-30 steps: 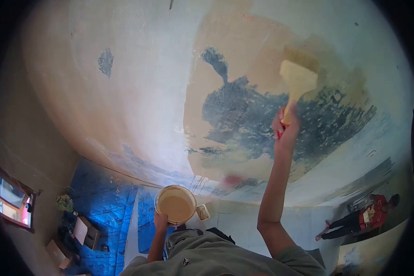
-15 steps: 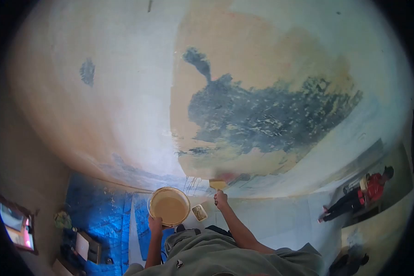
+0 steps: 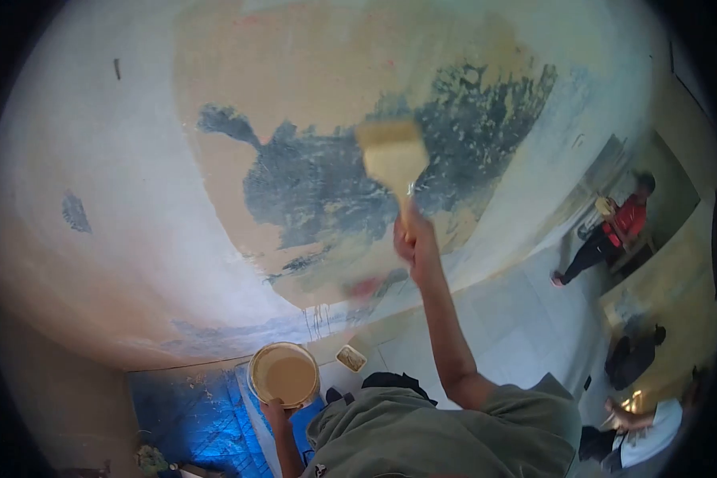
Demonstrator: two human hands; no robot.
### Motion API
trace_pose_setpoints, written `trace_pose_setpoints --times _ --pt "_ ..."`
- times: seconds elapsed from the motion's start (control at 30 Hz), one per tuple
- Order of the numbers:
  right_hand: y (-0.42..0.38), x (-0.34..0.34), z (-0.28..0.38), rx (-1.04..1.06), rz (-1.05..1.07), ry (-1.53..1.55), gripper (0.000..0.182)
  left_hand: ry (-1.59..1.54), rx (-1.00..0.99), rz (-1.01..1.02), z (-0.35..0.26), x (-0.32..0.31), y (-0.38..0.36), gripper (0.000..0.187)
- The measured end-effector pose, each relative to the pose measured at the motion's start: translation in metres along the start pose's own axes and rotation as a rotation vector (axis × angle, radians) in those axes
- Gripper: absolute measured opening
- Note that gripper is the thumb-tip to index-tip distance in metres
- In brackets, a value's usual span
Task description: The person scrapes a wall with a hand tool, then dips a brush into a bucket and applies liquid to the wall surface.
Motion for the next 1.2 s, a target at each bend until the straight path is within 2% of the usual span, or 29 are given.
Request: trace_pose_setpoints --times 0.1,0.2,0.27,0.33,0.4,0.47,0.53,0.57,0.63,0.67,0.73,0.8,0.87,0.93,1.0,1.07,1.13,1.2 --pt "0.026 0.004 0.060 0.275 0.057 -0.074 0.042 0.003 0.034 0.021 0.001 -0.009 -0.003 0.056" --pt "0.053 0.004 0.075 0.288 0.003 -0.099 0.038 -0.007 0.033 0.008 0.009 -0.012 -0.004 0.057" --pt "0.077 0.030 0.032 0.241 0.017 -0.083 0.037 -0.014 0.031 -0.012 0.026 -0.001 0.005 0.057" --pt "0.089 0.064 -0.031 0.186 -0.062 -0.002 0.039 0.004 0.009 -0.021 0.056 0.018 0.023 0.058" --pt "0.067 0.087 -0.087 0.058 -0.222 -0.037 0.041 -0.017 0.037 -0.037 0.052 0.006 0.015 0.058" --pt "0.034 0.103 -0.145 -0.043 -0.184 -0.020 0.043 -0.024 0.075 -0.060 0.041 -0.008 0.001 0.059" --pt "-0.006 0.129 -0.217 -0.351 -0.275 -0.102 0.045 -0.012 0.121 -0.033 0.032 -0.019 -0.009 0.061" --pt "-0.029 0.139 -0.244 -0.408 -0.286 -0.093 0.044 0.003 0.125 -0.042 0.040 -0.013 -0.007 0.061" --pt "-0.070 0.164 -0.291 -0.576 -0.328 -0.079 0.041 0.050 0.021 -0.022 0.051 -0.003 0.007 0.060" --pt "-0.088 0.177 -0.307 -0.690 -0.359 -0.075 0.040 0.067 0.020 -0.031 0.046 -0.006 0.000 0.060" --pt "-0.111 0.196 -0.311 -0.721 -0.406 -0.125 0.043 0.060 0.048 -0.034 0.029 -0.031 -0.017 0.061" --pt "-0.115 0.221 -0.309 -0.745 -0.440 -0.183 0.046 0.091 0.046 -0.058 0.024 -0.044 -0.026 0.060" --pt "-0.087 0.242 -0.275 -0.334 -0.312 -0.569 0.048 0.116 0.049 -0.085 0.025 -0.059 -0.033 0.060" --pt "-0.066 0.247 -0.213 -0.472 -0.345 -0.501 0.050 0.116 0.064 -0.087 0.031 -0.079 -0.037 0.057" --pt "-0.040 0.260 -0.159 -0.447 -0.290 -0.579 0.052 0.092 0.037 -0.074 0.055 -0.087 -0.029 0.060" --pt "-0.019 0.264 -0.096 -0.324 -0.268 -0.635 0.048 0.067 0.003 -0.062 0.073 -0.107 -0.029 0.063" --pt "-0.005 0.261 -0.027 -0.200 -0.255 -0.546 0.040 0.014 0.015 -0.141 0.089 -0.135 -0.035 0.062" --pt "0.008 0.274 0.024 0.058 -0.220 -0.538 0.029 0.018 -0.006 -0.158 0.098 -0.174 -0.051 0.057"
Point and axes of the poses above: each hand's wrist, its own y-axis towards the middle knuckle, its own x-axis out of the back of the hand, z = x × y, the point moved 6 cm from there along y, towards the middle knuckle, and after that the axes turned 9 degrees about z, right-handed, at the moved point
